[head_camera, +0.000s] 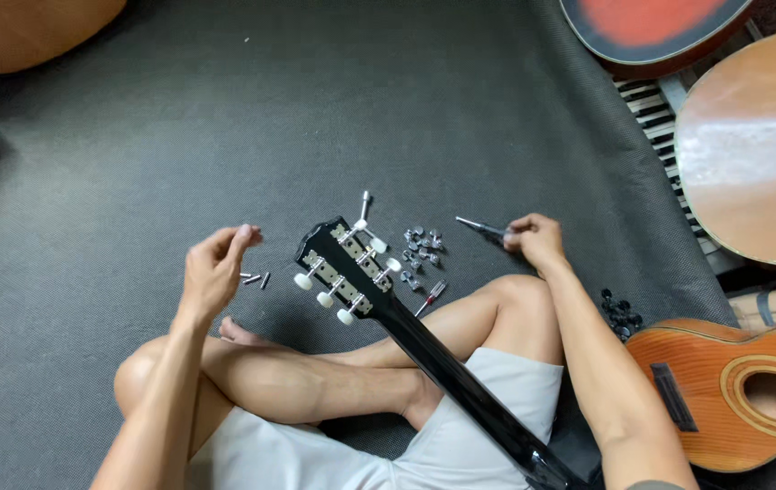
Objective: The person sits on the floor and uses a screwdriver to remove screws and tuning pegs from the headstock of a black guitar. They place the removed parts on the mat and continue to disassemble the remaining pegs.
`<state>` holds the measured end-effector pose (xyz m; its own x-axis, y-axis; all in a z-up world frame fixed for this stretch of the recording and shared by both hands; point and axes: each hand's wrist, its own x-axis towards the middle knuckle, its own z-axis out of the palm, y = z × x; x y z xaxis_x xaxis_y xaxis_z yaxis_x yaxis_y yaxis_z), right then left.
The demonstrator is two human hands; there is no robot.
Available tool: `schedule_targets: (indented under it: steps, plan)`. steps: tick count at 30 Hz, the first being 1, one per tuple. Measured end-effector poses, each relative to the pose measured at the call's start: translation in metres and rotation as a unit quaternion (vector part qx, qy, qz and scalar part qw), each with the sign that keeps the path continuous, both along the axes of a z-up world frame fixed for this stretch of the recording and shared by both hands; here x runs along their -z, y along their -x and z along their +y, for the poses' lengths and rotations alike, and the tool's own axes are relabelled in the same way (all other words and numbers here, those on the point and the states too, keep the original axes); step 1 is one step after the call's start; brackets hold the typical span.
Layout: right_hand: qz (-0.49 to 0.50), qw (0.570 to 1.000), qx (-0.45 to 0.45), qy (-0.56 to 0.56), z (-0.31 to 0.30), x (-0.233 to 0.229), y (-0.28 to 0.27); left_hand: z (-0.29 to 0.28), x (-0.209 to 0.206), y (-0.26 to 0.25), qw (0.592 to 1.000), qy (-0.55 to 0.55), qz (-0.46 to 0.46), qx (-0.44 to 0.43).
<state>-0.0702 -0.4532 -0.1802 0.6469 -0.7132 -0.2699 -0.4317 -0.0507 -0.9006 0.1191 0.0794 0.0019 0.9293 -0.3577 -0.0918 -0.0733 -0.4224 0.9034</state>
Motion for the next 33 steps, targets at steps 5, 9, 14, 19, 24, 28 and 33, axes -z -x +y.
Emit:
schedule_targets:
  steps: [5,9,14,19,24,28,33]
  plan:
    - [0.192,0.956,-0.147,0.165,0.014,-0.003,-0.002,-0.021,0.001,0.057,0.974,0.212,0.080,0.005]
    - [0.345,0.824,-0.292,0.342,0.041,-0.037,-0.005,-0.037,0.009,0.086,0.936,0.329,0.127,-0.019]
    - [0.244,0.814,-0.385,0.361,0.109,-0.098,-0.013,-0.054,0.002,0.100,0.922,0.368,0.113,-0.051]
    - [0.285,0.711,-0.530,0.366,0.153,-0.088,-0.022,-0.063,-0.006,0.097,0.919,0.377,0.095,-0.059]
    - [0.296,0.665,-0.544,0.417,0.161,-0.079,-0.025,-0.064,-0.029,0.100,0.949,0.280,0.110,-0.091]
    - [0.293,0.654,-0.553,0.425,0.159,-0.082,-0.022,-0.067,-0.042,0.102,0.953,0.264,0.102,-0.104]
    - [0.298,0.696,-0.566,0.328,0.136,-0.088,-0.017,-0.078,-0.030,0.103,0.932,0.295,0.172,-0.119]
